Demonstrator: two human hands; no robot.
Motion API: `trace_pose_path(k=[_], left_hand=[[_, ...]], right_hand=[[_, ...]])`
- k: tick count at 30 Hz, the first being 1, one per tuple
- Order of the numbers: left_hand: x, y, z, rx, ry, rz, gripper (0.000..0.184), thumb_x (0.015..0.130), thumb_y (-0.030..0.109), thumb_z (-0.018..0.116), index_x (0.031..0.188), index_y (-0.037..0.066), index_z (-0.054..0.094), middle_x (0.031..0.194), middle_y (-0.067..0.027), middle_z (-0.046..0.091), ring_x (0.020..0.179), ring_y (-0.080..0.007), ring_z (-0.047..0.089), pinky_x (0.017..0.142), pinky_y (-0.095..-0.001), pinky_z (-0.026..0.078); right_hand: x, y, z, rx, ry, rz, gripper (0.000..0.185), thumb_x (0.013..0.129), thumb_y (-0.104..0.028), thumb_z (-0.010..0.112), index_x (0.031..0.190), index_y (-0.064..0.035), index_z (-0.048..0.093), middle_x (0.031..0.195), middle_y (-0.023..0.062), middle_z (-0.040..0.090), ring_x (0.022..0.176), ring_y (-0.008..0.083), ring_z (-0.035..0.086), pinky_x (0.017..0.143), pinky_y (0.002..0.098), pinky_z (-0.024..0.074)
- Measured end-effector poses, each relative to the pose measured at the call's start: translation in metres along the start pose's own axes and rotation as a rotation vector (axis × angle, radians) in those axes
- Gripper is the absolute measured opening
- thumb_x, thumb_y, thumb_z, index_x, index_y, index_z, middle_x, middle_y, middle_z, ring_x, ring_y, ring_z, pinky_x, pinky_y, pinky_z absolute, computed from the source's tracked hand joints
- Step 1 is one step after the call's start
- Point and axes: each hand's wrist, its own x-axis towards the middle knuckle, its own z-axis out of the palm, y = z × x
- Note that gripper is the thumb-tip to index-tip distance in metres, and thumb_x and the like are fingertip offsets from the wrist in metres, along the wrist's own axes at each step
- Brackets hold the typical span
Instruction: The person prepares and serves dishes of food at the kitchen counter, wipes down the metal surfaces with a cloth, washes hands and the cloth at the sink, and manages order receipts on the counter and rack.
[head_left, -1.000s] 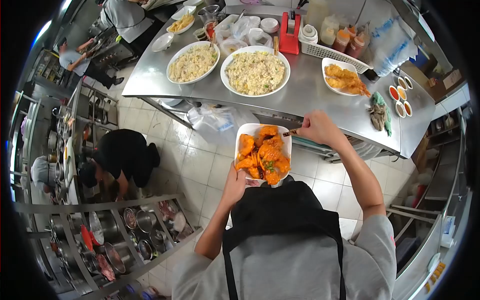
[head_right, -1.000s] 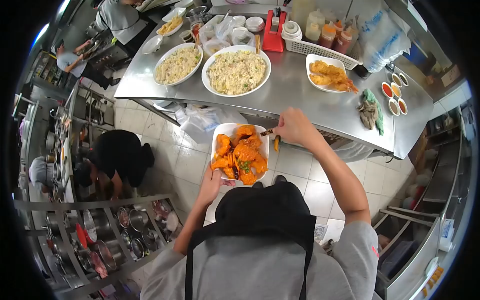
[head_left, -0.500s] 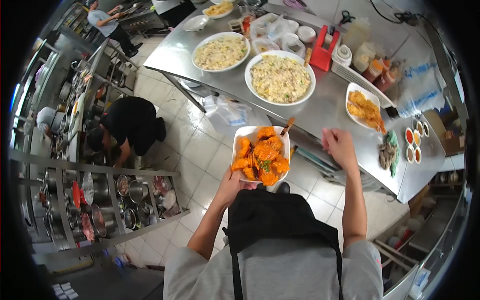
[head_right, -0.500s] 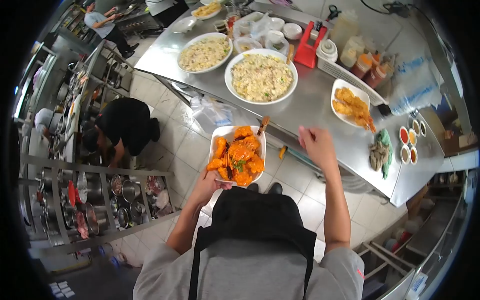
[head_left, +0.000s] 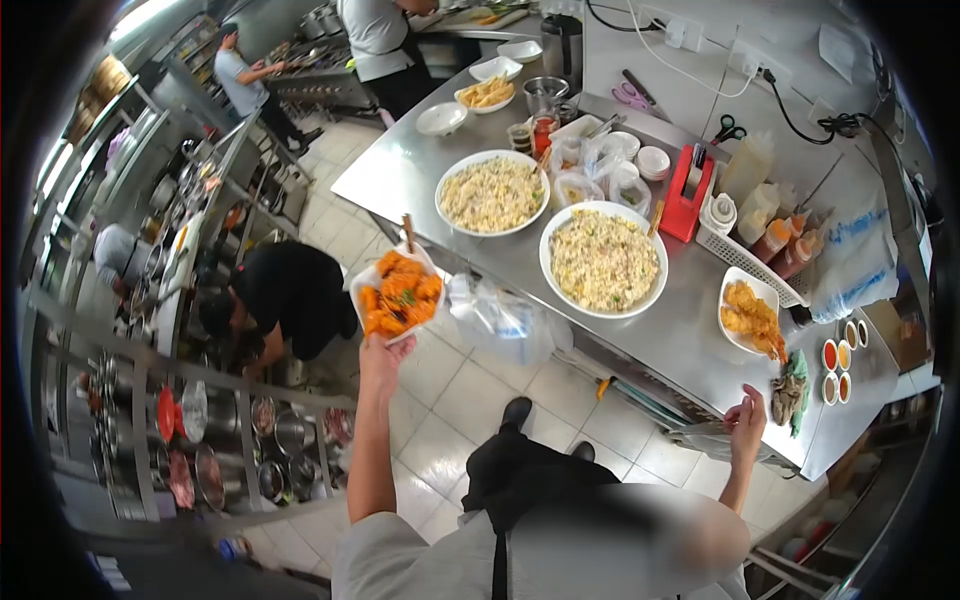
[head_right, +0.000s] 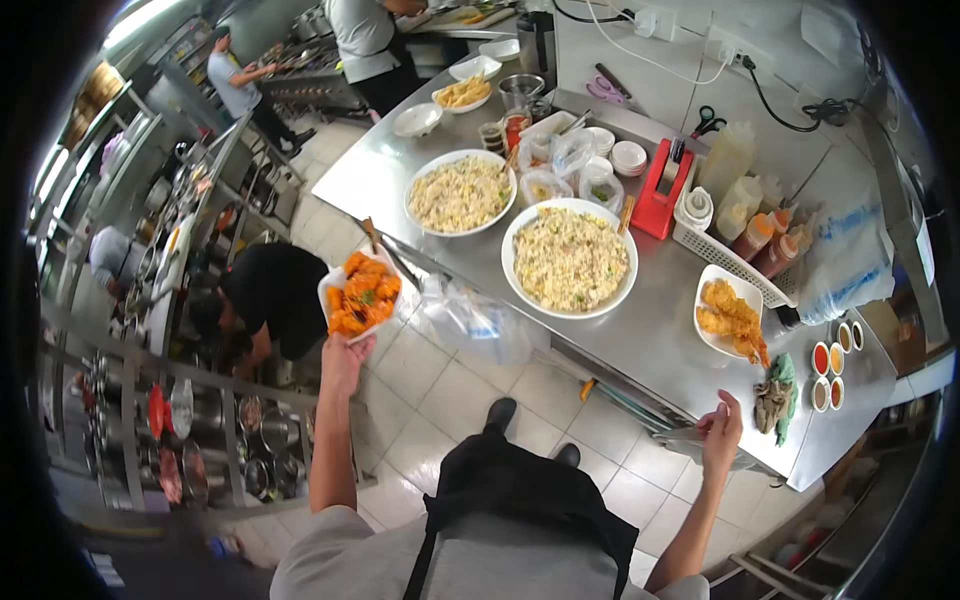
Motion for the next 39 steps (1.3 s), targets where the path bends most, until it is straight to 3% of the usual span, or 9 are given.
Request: trace_pose_path(k=[11,19,23,24,31,33,36,37,39], left_hand=[[0.309,-0.002,0.029,-0.112,0.044,0.058,0.038,0.080,0.014,0.030,0.114,-0.002,0.038,0.096,-0.0140,0.057,0.073,-0.0243,0.060,0.066,-0.0307,0.048],[0.348,-0.011,0.062,-0.140,-0.039,-0.025,0.038,0.079,0.014,0.031,0.112,-0.002,0.040,0.096,-0.0131,0.057,0.078,-0.0240,0.060,0.068,-0.0299,0.047],[0.292,0.019,0.065,-0.100,-0.079,-0.228,0.042,0.084,0.028,0.040,0.117,0.002,0.037,0.098,-0.0137,0.056,0.077,-0.0229,0.059,0.067,-0.0296,0.045],[0.274,0.020,0.055,-0.002,-0.098,-0.188,0.044,0.085,0.039,0.043,0.114,0.006,0.042,0.094,-0.0115,0.058,0.075,-0.0208,0.059,0.064,-0.0283,0.044],[0.297,0.134,0.155,0.409,-0.346,0.441,0.034,0.086,0.035,0.042,0.092,0.004,0.058,0.072,-0.0072,0.060,0.057,-0.0131,0.057,0.048,-0.0236,0.038],[0.379,0.147,0.194,0.581,-0.328,0.492,0.034,0.086,0.033,0.044,0.090,0.002,0.057,0.071,-0.0097,0.060,0.056,-0.0124,0.057,0.050,-0.0245,0.041],[0.528,0.126,0.218,1.137,-0.213,0.686,0.030,0.086,0.025,0.041,0.091,0.000,0.056,0.081,-0.0170,0.060,0.073,-0.0279,0.060,0.066,-0.0351,0.046],[0.569,0.120,0.231,1.330,-0.193,0.804,0.028,0.085,0.023,0.040,0.092,0.001,0.056,0.086,-0.0194,0.060,0.081,-0.0337,0.059,0.072,-0.0391,0.045],[0.612,0.112,0.254,1.489,-0.234,0.617,0.028,0.084,0.023,0.041,0.093,0.003,0.058,0.094,-0.0213,0.058,0.093,-0.0385,0.052,0.079,-0.0435,0.042]], right_hand=[[-0.058,-0.013,0.047,-0.165,0.369,0.126,0.032,0.090,-0.028,0.042,0.091,0.0002,0.057,0.061,0.0018,0.051,0.047,0.0061,0.046,0.038,0.0193,0.0364],[-0.076,-0.038,0.069,-0.169,0.443,0.186,0.034,0.090,-0.030,0.042,0.093,0.0002,0.056,0.060,0.0025,0.051,0.047,0.0066,0.046,0.037,0.0198,0.0355],[-0.071,-0.044,0.068,-0.232,0.501,0.168,0.035,0.090,-0.031,0.042,0.088,0.0004,0.056,0.057,0.0029,0.051,0.045,0.0073,0.045,0.036,0.0202,0.0345],[-0.070,-0.038,0.063,-0.248,0.531,0.138,0.036,0.090,-0.032,0.042,0.085,0.0006,0.056,0.056,0.0030,0.050,0.044,0.0075,0.045,0.036,0.0204,0.0340],[-0.019,-0.026,0.042,-0.295,0.605,0.061,0.050,0.091,-0.039,0.036,0.063,0.0004,0.051,0.046,0.0044,0.045,0.041,0.0103,0.042,0.039,0.0242,0.0308],[-0.020,-0.043,0.038,-0.368,0.537,0.119,0.037,0.090,-0.028,0.039,0.090,0.0057,0.054,0.057,0.0095,0.051,0.053,0.0176,0.050,0.055,0.0302,0.0394],[-0.045,0.023,0.019,-0.670,0.645,-0.031,0.029,0.085,-0.017,0.043,0.103,0.0044,0.050,0.073,0.0125,0.052,0.067,0.0215,0.050,0.060,0.0307,0.0389],[-0.061,0.040,0.016,-0.733,0.693,0.017,0.031,0.083,-0.015,0.046,0.108,0.0027,0.049,0.087,0.0193,0.056,0.086,0.0295,0.054,0.076,0.0354,0.0412],[-0.109,0.060,0.005,-0.915,0.410,0.448,0.032,0.078,-0.013,0.048,0.105,0.0039,0.049,0.090,0.0238,0.054,0.088,0.0360,0.052,0.077,0.0405,0.0404]])
